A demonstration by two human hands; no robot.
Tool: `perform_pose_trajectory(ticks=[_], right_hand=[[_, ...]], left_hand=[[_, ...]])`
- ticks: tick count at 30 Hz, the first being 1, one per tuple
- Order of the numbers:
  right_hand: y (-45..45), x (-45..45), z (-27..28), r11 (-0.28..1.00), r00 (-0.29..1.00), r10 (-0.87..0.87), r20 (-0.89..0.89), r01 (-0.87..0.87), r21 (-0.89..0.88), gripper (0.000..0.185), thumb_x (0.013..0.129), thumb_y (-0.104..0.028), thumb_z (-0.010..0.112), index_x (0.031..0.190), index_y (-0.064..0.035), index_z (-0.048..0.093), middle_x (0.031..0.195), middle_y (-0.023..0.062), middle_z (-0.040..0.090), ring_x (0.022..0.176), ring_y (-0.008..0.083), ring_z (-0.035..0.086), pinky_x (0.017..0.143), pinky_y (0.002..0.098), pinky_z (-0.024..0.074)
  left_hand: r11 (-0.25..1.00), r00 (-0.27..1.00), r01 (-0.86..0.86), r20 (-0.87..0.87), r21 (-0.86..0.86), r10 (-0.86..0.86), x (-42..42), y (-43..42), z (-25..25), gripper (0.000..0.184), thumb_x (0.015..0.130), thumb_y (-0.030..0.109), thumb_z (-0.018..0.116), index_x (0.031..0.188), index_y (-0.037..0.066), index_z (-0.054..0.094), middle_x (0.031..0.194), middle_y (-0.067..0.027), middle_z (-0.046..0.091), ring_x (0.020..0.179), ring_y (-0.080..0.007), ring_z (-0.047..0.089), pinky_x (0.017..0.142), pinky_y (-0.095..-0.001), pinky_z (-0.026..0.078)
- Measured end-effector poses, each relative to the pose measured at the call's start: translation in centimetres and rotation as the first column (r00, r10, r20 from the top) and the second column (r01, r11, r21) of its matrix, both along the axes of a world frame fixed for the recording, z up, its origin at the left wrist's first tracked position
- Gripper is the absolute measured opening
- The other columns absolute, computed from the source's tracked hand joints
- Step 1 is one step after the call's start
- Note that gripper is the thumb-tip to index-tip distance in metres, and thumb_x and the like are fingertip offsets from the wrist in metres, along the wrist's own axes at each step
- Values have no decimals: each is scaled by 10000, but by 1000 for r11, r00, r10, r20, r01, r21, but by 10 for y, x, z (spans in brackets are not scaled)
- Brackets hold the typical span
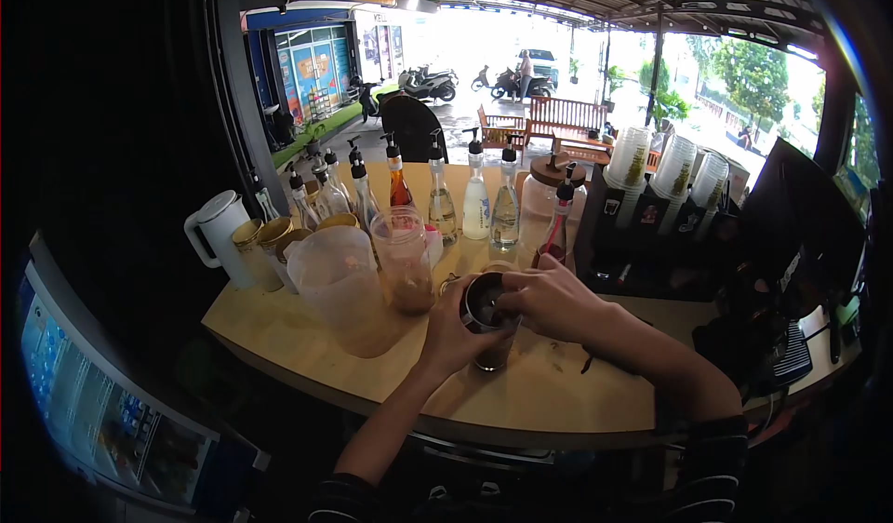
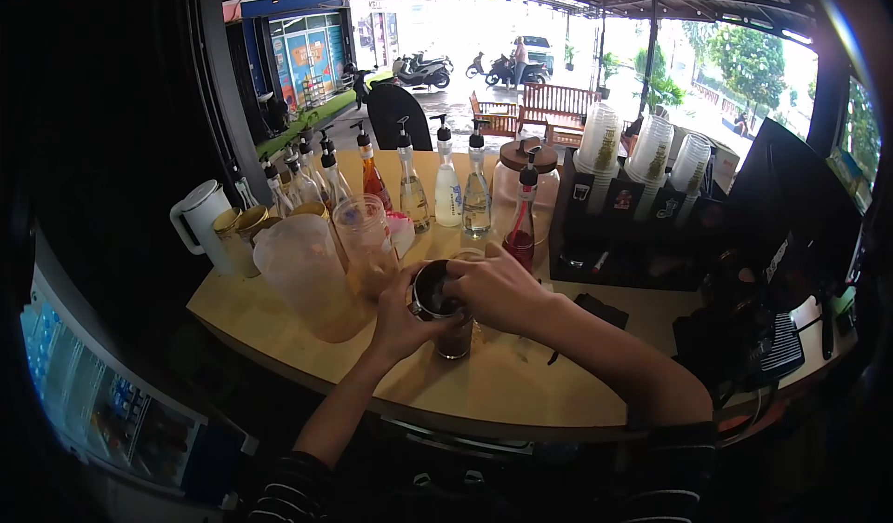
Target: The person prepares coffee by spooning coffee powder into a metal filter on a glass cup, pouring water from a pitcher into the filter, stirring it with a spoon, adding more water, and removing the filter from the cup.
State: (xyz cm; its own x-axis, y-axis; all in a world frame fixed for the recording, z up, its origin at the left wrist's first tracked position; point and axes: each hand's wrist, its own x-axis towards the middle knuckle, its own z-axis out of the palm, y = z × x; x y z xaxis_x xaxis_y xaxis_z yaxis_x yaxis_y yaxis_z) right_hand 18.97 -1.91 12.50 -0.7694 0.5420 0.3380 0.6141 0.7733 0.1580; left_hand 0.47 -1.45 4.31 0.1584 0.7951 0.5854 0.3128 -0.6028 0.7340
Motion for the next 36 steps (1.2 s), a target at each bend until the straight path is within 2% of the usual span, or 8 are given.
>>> perform_pose_trajectory(ticks=[2, 7, 9, 16, 18, 22, 33, 36], right_hand=[[0, 0, 3, 982, 991, -96, 90, 80, 171, 107, 747, -160, 634, 835, -194, 686, 890, -26, 572, 948, 98, 592, 817, 336, 395], [-7, -1, 6, 991, 994, -28, 107, 14, 132, 90, 759, -152, 625, 808, -195, 687, 920, -27, 569, 907, 121, 581, 831, 337, 392], [-7, 2, 8, 957, 992, -52, 119, 15, 289, 89, 755, -150, 628, 807, -189, 689, 920, -28, 568, 915, 121, 575, 844, 337, 390], [-7, 8, 8, 955, 989, 27, 146, -69, 288, 147, 682, -207, 675, 824, -168, 669, 871, -21, 533, 882, 140, 532, 871, 352, 380], [-6, 10, 13, 904, 994, 15, 108, -60, 423, 151, 682, -205, 674, 827, -163, 666, 863, -21, 532, 879, 141, 531, 863, 344, 382], [-13, 4, 10, 940, 983, 0, 182, -62, 334, 79, 741, -157, 639, 806, -173, 682, 922, -32, 566, 935, 124, 551, 833, 332, 387], [-14, -4, 12, 955, 998, -61, 30, 50, 294, 106, 683, -167, 684, 784, -140, 668, 933, -7, 576, 914, 138, 557, 786, 332, 395], [-17, -8, 2, 958, 999, -11, 48, -3, 287, 137, 671, -166, 689, 800, -129, 662, 945, 2, 575, 918, 147, 561, 768, 331, 404]], left_hand=[[999, 1000, -5, -30, 45, 6, -1, 2, 0, 767, 579, 233, 884, 1214, 20, 512, 1119, -141, 604, 1058, -265, 608, 936, -368, 482], [991, 997, 9, -76, 133, 1, -6, 8, 8, 786, 573, 192, 876, 1232, 31, 480, 1142, -146, 560, 1099, -301, 565, 943, -384, 473], [968, 994, 60, -104, 244, -36, -9, 14, 5, 793, 570, 182, 875, 1242, 42, 480, 1178, -136, 539, 1101, -293, 561, 921, -376, 482], [981, 990, 124, -86, 147, -112, -15, 14, 5, 810, 588, 180, 864, 1287, 86, 465, 1223, -116, 507, 1100, -264, 548, 895, -342, 504], [984, 989, 134, -78, 119, -125, -16, 14, 3, 809, 601, 182, 861, 1298, 92, 459, 1222, -109, 509, 1106, -242, 541, 887, -326, 509], [973, 984, 167, -94, 157, -153, -17, 18, 2, 806, 608, 175, 857, 1302, 97, 457, 1227, -104, 508, 1105, -228, 541, 887, -317, 507], [974, 980, 196, -41, 114, -193, -15, 13, 2, 807, 615, 142, 839, 1316, 101, 442, 1239, -102, 498, 1154, -245, 521, 902, -326, 498], [969, 981, 187, -81, 163, -176, -15, 15, 1, 811, 616, 147, 843, 1317, 101, 439, 1240, -107, 495, 1151, -251, 514, 907, -332, 494]])
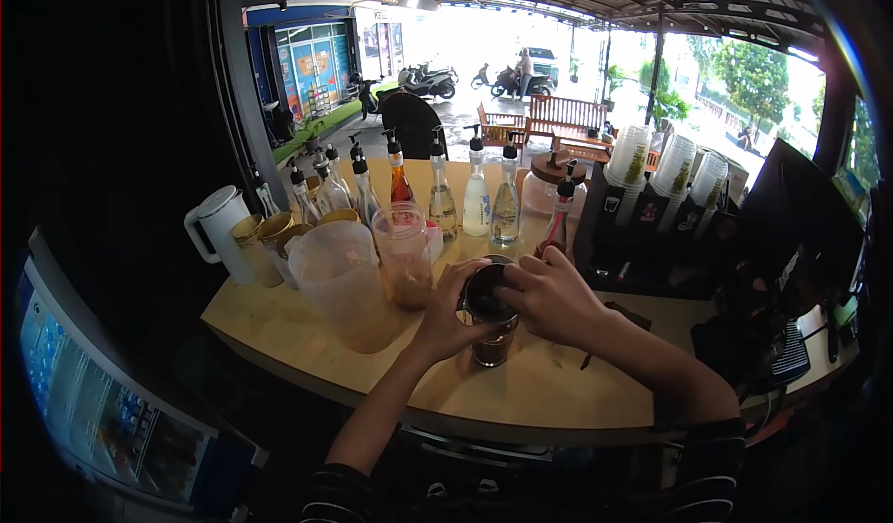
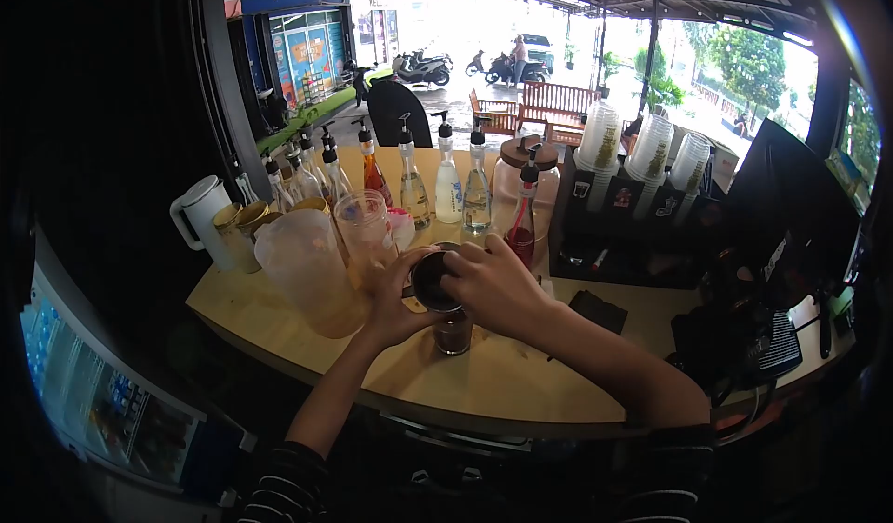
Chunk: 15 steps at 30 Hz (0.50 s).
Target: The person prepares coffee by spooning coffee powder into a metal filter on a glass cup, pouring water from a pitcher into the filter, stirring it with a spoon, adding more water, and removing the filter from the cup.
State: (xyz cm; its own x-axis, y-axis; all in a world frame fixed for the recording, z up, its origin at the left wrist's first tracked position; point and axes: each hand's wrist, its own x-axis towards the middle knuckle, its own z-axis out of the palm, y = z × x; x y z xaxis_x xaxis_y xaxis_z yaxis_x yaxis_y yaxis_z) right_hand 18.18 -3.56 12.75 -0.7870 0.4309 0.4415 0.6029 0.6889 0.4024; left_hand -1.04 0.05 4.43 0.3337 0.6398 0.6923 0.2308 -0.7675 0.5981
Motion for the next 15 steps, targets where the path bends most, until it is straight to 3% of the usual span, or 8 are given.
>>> perform_pose_trajectory(ticks=[4, 7, 10, 12, 13, 15], right_hand=[[-1, 1, 6, 993, 990, -117, -78, 116, -25, 184, 664, -164, 693, 838, -117, 656, 939, 11, 565, 925, 161, 568, 766, 326, 410], [1, -3, -5, 998, 998, -51, -41, 52, 35, 178, 675, -172, 689, 839, -116, 649, 936, 11, 560, 931, 159, 566, 763, 324, 409], [-3, 0, 4, 997, 997, -76, -14, 75, -24, 143, 696, -166, 670, 827, -118, 639, 933, 8, 559, 937, 155, 561, 765, 318, 404], [-2, 2, 4, 997, 997, -70, -14, 70, 13, 124, 704, -167, 663, 817, -122, 639, 928, 4, 558, 940, 151, 557, 772, 319, 402], [-1, 3, 4, 997, 998, -60, -13, 60, 54, 105, 713, -167, 656, 806, -125, 638, 922, 1, 558, 944, 147, 554, 779, 319, 401], [-1, 3, 5, 998, 999, -43, 21, 42, 42, 90, 718, -168, 651, 798, -127, 640, 921, -2, 560, 945, 144, 552, 786, 323, 399]], left_hand=[[1000, 1000, -9, 18, -26, 10, 1, 1, -4, 825, 609, 159, 852, 1319, 101, 436, 1240, -110, 497, 1148, -263, 507, 917, -342, 490], [999, 1000, -26, 12, 38, 26, 2, 1, -2, 827, 607, 155, 851, 1320, 100, 435, 1234, -111, 500, 1146, -262, 509, 906, -337, 497], [999, 999, -25, -30, 33, 26, 0, 2, -2, 820, 615, 163, 843, 1323, 106, 434, 1257, -112, 506, 1181, -282, 498, 1000, -391, 435], [995, 998, 24, 60, -96, -18, 1, -1, 1, 817, 622, 184, 836, 1329, 113, 432, 1284, -108, 514, 1223, -300, 482, 1099, -458, 310], [995, 998, 23, 61, -95, -17, 1, 1, 0, 817, 622, 184, 836, 1329, 113, 432, 1284, -108, 514, 1223, -300, 482, 1099, -458, 310], [999, 1000, -13, -25, -36, 12, -3, 5, -3, 827, 624, 208, 831, 1339, 117, 425, 1314, -104, 511, 1254, -314, 464, 1144, -491, 200]])
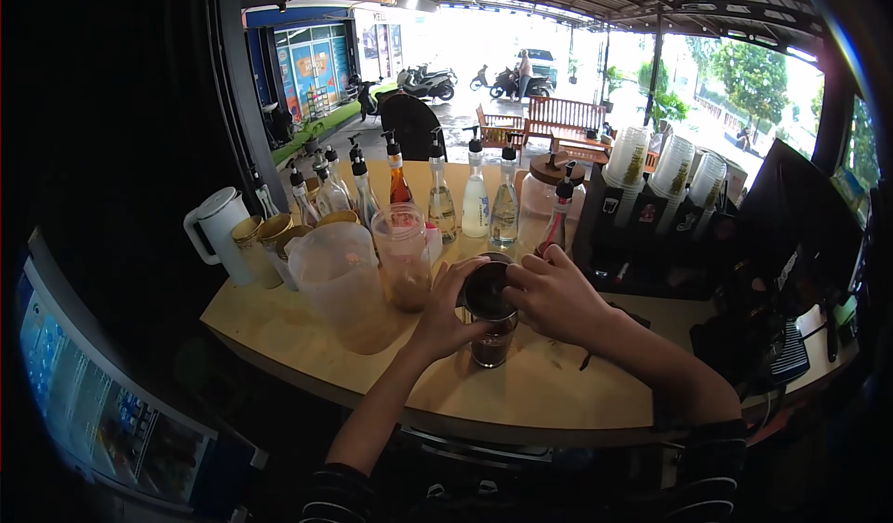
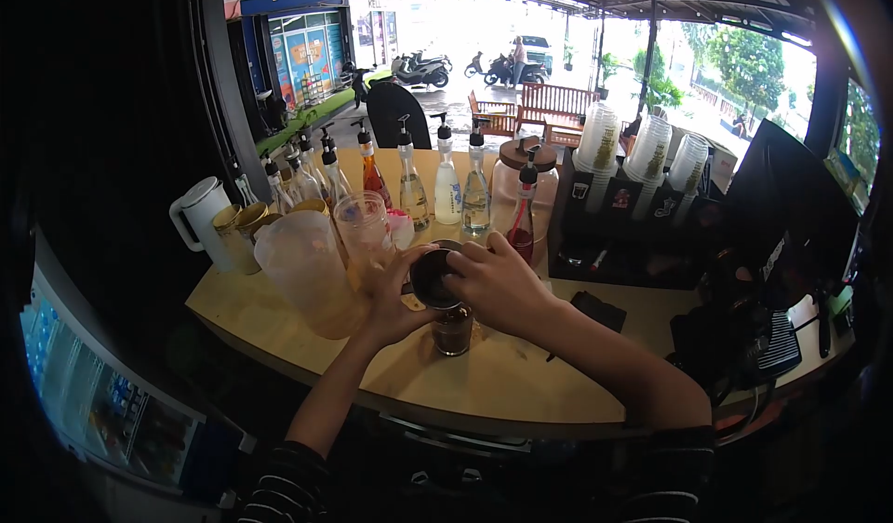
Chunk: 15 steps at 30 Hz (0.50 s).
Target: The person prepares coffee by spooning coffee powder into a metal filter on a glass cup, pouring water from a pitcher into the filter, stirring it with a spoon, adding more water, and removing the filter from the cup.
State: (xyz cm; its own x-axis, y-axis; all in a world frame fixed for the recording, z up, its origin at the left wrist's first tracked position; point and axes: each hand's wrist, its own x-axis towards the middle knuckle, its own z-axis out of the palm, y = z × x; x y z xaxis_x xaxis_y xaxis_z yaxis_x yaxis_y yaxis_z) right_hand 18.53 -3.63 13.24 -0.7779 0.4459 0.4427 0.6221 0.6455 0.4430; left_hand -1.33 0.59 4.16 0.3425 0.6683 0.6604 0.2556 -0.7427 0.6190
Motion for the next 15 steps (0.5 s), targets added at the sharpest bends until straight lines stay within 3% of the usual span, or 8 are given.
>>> perform_pose_trajectory(ticks=[2, 5, 8, 10, 15], right_hand=[[1, 3, 0, 1000, 999, 9, 31, -9, -18, 77, 724, -168, 646, 790, -129, 642, 920, -4, 562, 945, 141, 550, 794, 326, 398], [6, 5, 0, 994, 999, 42, -1, -42, 101, 57, 732, -172, 641, 778, -137, 647, 925, -10, 568, 944, 138, 548, 806, 337, 398], [5, 5, 1, 996, 994, 84, 64, -83, -25, 44, 740, -167, 631, 774, -143, 646, 930, -14, 569, 939, 139, 547, 813, 338, 400], [6, 7, 2, 992, 997, 58, 40, -63, 113, 44, 736, -164, 633, 774, -147, 647, 926, -19, 568, 942, 137, 546, 819, 337, 401], [3, 4, 3, 998, 996, 61, 59, -62, 12, 49, 730, -160, 636, 776, -145, 645, 918, -21, 564, 942, 135, 543, 821, 334, 402]], left_hand=[[1000, 1000, -5, -11, 6, 5, -1, 0, 0, 827, 627, 206, 826, 1343, 121, 422, 1320, -99, 508, 1256, -308, 465, 1143, -501, 203], [1000, 999, 4, -45, 8, -4, -2, 0, 2, 824, 635, 204, 818, 1350, 131, 416, 1331, -88, 503, 1263, -297, 465, 1142, -527, 194], [999, 997, 11, -80, 33, -9, -3, 1, 3, 817, 643, 202, 812, 1353, 141, 414, 1335, -76, 503, 1266, -286, 468, 1140, -555, 176], [998, 996, 11, -90, 54, -6, -2, 1, 2, 814, 646, 201, 810, 1355, 144, 413, 1335, -71, 504, 1265, -282, 471, 1138, -567, 169], [1000, 999, 15, -51, -3, -16, 0, -2, 4, 821, 635, 236, 821, 1348, 139, 426, 1326, -78, 512, 1256, -287, 478, 1140, -551, 181]])
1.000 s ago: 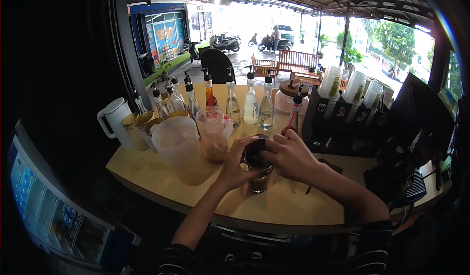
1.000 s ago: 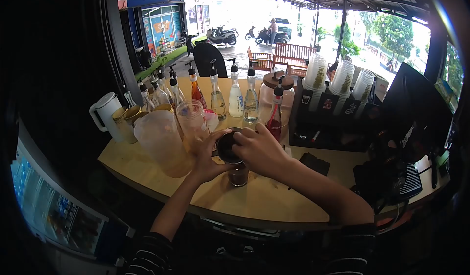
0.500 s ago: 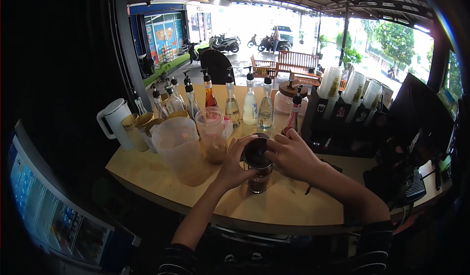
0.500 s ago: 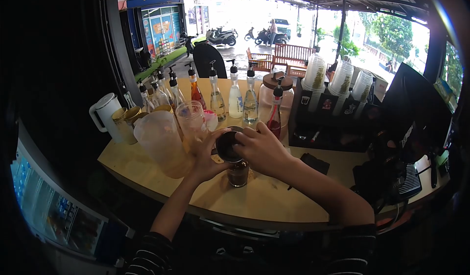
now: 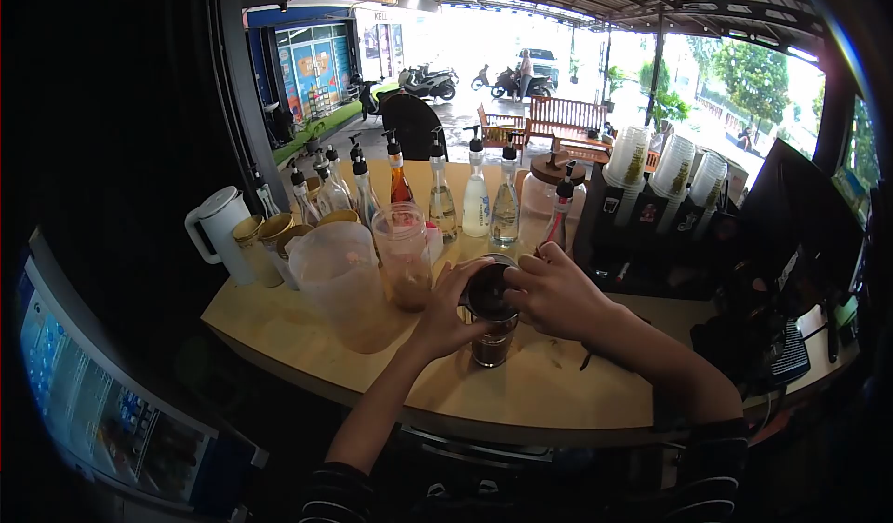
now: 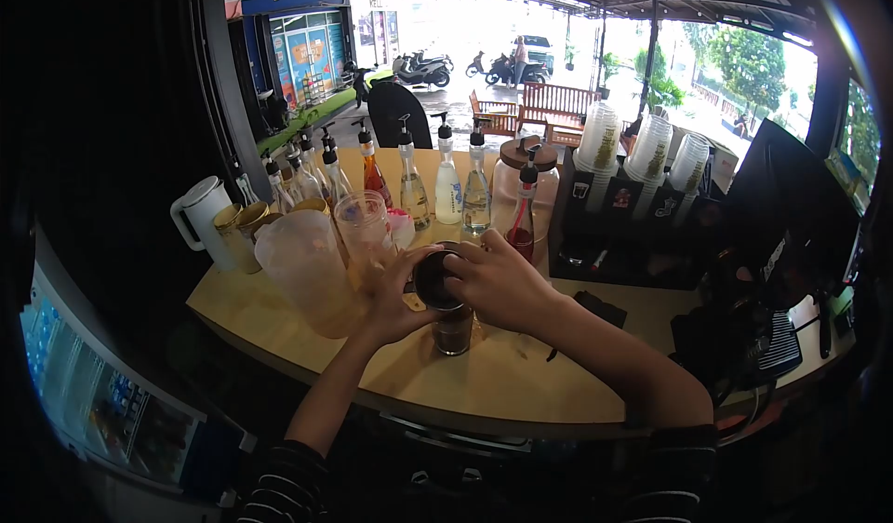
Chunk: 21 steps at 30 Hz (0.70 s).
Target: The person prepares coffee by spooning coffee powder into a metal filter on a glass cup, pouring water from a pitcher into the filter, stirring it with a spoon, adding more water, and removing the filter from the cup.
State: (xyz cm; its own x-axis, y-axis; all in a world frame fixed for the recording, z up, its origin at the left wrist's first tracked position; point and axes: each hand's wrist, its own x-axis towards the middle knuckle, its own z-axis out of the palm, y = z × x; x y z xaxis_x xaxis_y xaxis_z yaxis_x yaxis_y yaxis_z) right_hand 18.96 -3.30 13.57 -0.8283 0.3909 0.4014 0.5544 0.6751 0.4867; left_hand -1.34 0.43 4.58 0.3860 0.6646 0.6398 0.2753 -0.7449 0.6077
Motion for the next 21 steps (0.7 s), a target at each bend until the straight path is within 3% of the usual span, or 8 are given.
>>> perform_pose_trajectory(ticks=[4, 6, 7, 9, 12, 14, 16, 21], right_hand=[[5, 4, 0, 997, 997, 35, -69, -30, 73, 53, 726, -154, 635, 776, -140, 642, 910, -19, 561, 929, 133, 538, 811, 327, 399], [0, 1, 0, 999, 999, 37, -37, -36, 14, 60, 723, -152, 636, 780, -135, 641, 913, -16, 560, 921, 134, 540, 802, 323, 399], [-1, 0, -1, 998, 999, 37, -5, -37, -46, 67, 720, -151, 637, 783, -129, 641, 915, -12, 559, 913, 135, 542, 793, 320, 400], [0, 0, -3, 999, 997, 39, -60, -41, -26, 90, 714, -151, 640, 798, -118, 639, 914, -5, 555, 908, 140, 545, 781, 318, 402], [-2, -3, -9, 999, 993, 19, -115, -14, 51, 142, 707, -152, 644, 838, -97, 632, 916, 7, 549, 896, 146, 550, 755, 312, 407], [-3, -3, -11, 994, 993, -11, -114, 23, 106, 171, 705, -151, 645, 862, -87, 628, 917, 13, 547, 888, 147, 552, 741, 308, 410], [-3, -1, -11, 987, 972, -129, -196, 145, 68, 220, 712, -149, 646, 911, -62, 611, 923, 34, 549, 837, 163, 585, 680, 309, 455], [-16, -8, -26, 959, 951, -283, -126, 278, -59, 268, 731, -141, 640, 971, -36, 583, 921, 63, 554, 733, 186, 640, 550, 312, 513]], left_hand=[[999, 999, 17, 50, -27, -16, 1, -1, -2, 833, 621, 245, 830, 1345, 135, 433, 1331, -84, 509, 1253, -291, 479, 1151, -527, 174], [1000, 1000, -12, 25, -5, 12, 1, -2, -1, 831, 596, 216, 842, 1320, 111, 449, 1285, -92, 524, 1230, -278, 495, 1125, -467, 276], [1000, 1000, -11, 25, -4, 11, 2, -3, -2, 831, 596, 216, 842, 1320, 111, 449, 1285, -92, 524, 1230, -278, 495, 1125, -467, 276], [999, 992, -17, 127, -43, 22, 5, -4, -5, 805, 567, 193, 859, 1265, 81, 474, 1193, -106, 539, 1154, -267, 533, 1028, -409, 407], [994, 984, -85, 160, 65, 73, 12, -7, -3, 781, 542, 196, 880, 1203, 54, 490, 1112, -110, 535, 1066, -265, 556, 915, -368, 475], [990, 976, -118, 193, 77, 101, 14, -7, -6, 780, 537, 208, 888, 1190, 49, 492, 1107, -115, 533, 1046, -271, 558, 907, -370, 475], [985, 966, -150, 226, 85, 127, 16, -8, -8, 780, 531, 220, 896, 1176, 43, 495, 1102, -120, 530, 1025, -277, 560, 898, -372, 474], [967, 946, -235, 251, 95, 205, 18, -8, -12, 793, 527, 225, 900, 1174, 35, 483, 1093, -134, 532, 1032, -291, 559, 890, -380, 476]])
